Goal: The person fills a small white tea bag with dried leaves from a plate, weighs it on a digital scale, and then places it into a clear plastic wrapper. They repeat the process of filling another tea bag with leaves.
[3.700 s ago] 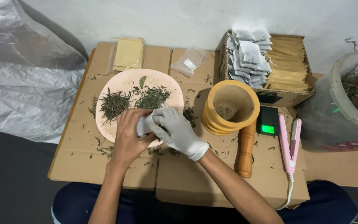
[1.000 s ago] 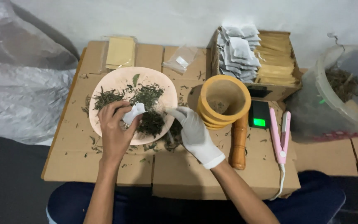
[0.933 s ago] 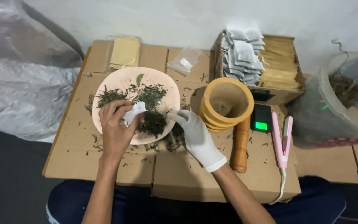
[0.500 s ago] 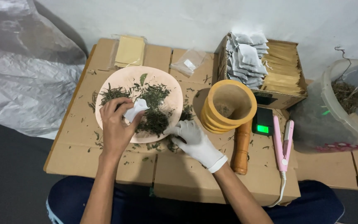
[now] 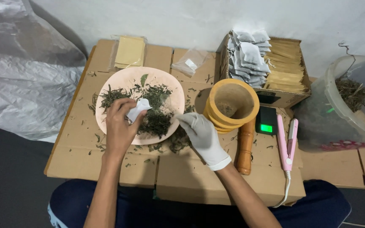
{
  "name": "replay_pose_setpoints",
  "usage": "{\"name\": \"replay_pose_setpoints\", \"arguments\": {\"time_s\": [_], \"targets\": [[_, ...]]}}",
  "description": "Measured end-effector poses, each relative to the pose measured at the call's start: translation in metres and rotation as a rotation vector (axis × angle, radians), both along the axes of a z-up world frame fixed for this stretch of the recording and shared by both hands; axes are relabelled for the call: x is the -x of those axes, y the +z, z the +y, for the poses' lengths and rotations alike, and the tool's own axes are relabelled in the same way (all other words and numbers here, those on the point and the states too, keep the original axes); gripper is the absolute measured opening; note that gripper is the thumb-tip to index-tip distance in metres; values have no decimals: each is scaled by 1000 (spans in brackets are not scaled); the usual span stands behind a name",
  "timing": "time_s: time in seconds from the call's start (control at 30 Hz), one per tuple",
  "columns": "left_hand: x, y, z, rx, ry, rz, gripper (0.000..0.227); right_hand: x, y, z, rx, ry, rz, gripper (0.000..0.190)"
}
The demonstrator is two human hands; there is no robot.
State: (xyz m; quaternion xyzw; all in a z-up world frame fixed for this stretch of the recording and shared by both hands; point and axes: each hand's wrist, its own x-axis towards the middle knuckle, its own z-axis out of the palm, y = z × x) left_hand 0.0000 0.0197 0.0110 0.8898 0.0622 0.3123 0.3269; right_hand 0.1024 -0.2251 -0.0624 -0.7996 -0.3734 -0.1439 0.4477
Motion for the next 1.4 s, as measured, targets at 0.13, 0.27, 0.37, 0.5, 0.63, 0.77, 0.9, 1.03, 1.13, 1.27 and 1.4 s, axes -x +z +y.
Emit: {"name": "replay_pose_setpoints", "arguments": {"time_s": [0.13,0.27,0.37,0.5,0.63,0.77,0.9,1.03,1.13,1.27,1.4], "targets": [[-5,-4,-5,84,-25,37,26,2,10,10,135,-70,-12,23],[-11,-13,-9,114,-58,103,27,6,4,14,5,-76,-2,19],[-12,-17,-9,123,-81,117,28,15,16,11,-66,15,148,18],[-12,-21,-9,151,-118,132,26,28,35,7,-118,45,375,18],[-13,-18,-11,163,-145,90,24,30,37,5,-168,25,348,17],[-11,-18,-12,188,-134,54,21,29,29,-7,-97,-51,77,13],[-8,-20,-4,208,-140,28,15,27,14,-11,-49,-123,-175,15],[-9,-31,-5,208,-136,84,21,35,26,-9,-126,-45,67,18],[-7,-31,-8,160,-149,96,21,40,33,-5,-180,-35,286,20],[-9,-27,-13,224,-165,123,22,44,47,2,-230,-21,558,21],[-12,-32,-11,223,-155,25,20,49,59,8,-357,-61,686,23]]}}
